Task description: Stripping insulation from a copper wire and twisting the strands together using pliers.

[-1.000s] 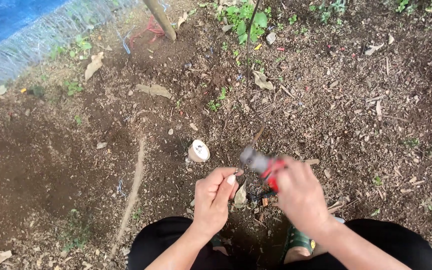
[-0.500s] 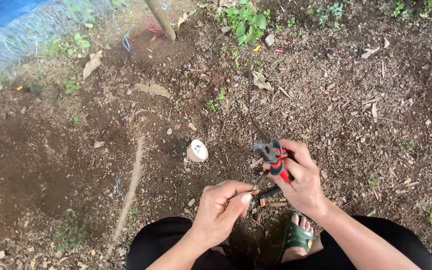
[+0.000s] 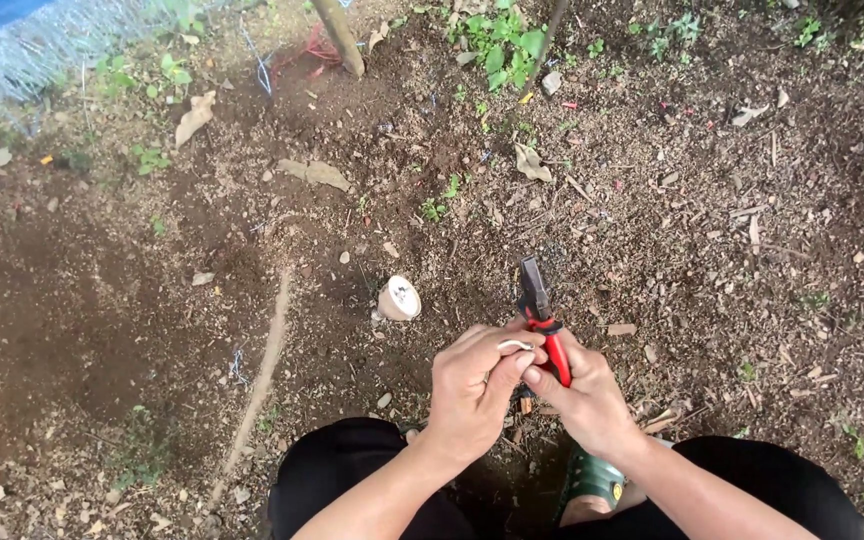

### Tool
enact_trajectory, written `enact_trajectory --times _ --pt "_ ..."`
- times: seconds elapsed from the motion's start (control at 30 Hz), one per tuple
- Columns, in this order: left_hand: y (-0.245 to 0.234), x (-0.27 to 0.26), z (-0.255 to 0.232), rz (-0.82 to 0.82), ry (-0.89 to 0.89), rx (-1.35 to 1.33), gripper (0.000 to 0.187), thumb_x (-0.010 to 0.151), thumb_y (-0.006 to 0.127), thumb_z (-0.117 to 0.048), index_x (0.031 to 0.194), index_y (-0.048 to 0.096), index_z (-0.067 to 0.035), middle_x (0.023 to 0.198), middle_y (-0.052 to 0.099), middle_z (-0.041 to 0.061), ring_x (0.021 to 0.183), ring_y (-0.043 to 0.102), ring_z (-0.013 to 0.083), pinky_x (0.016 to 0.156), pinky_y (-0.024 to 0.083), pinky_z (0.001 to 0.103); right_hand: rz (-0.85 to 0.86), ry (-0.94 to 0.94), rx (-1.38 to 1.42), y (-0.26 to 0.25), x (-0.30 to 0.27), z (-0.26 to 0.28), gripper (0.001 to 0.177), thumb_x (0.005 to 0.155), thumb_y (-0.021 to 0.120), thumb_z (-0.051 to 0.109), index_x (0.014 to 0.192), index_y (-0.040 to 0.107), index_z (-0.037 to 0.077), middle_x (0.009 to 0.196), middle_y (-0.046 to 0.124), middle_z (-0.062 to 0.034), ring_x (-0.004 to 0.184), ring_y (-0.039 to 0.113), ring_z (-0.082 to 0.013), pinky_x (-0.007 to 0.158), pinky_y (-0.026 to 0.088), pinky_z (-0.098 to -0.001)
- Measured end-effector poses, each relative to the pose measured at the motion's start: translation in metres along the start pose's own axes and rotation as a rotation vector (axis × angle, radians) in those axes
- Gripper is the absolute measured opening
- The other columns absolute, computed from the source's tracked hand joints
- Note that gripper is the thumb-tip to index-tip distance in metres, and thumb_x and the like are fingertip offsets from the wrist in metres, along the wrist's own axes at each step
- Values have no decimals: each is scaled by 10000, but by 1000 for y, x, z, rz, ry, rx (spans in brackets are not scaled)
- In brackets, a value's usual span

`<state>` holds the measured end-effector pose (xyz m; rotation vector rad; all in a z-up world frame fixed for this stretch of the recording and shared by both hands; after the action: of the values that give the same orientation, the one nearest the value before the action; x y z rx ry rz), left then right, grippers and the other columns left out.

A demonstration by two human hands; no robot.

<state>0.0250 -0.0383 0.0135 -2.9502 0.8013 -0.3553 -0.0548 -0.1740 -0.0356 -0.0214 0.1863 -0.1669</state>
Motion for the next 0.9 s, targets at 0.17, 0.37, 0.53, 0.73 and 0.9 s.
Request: enact_trajectory --times 0.17,0.37,0.53,0.73,0.9 --pt "-1 -2 5 15 -68 -98 211 1039 548 -193 1008 682 -32 899 711 93 802 699 195 731 597 314 -81 -55 -132 -12 0 8 228 918 662 193 1137 714 159 1354 633 -45 1256 626 -234 1083 552 -443" --pt "-3 -4 11 27 -181 -133 252 1003 621 -167 1167 705 4 841 738 85 709 697 158 616 585 264 -230 -419 -685 -44 -6 24 232 869 650 110 1082 671 20 1331 546 -188 1236 525 -325 1040 455 -458" --pt "-2 -5 7 47 -193 -213 196 1012 607 -116 1158 687 -11 892 742 73 765 719 166 700 631 285 -252 -607 -1178 -49 -12 33 290 688 672 -83 956 620 13 1421 485 -159 1211 443 -359 945 394 -490" --pt "-3 -6 6 65 -341 -323 237 1029 597 -172 1180 695 -18 869 726 38 619 550 73 520 444 215 -268 -602 -1352 -40 -12 39 53 916 676 67 962 660 86 1441 500 -130 1229 500 -357 1005 422 -561" --pt "-3 -5 0 71 -383 -294 171 918 711 -129 1066 684 -48 821 680 -11 698 566 77 632 479 247 -293 -551 -1431 -37 -17 32 86 876 652 30 915 648 107 1479 496 -105 1276 527 -388 1058 411 -685"
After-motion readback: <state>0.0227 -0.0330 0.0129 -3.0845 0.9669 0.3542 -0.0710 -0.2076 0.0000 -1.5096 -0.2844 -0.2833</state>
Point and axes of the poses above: each hand's wrist, its own x-axis towards the middle knuckle, its own y-axis out of the palm, z = x × y, the point moved 2 cm from there along x, towards the middle knuckle
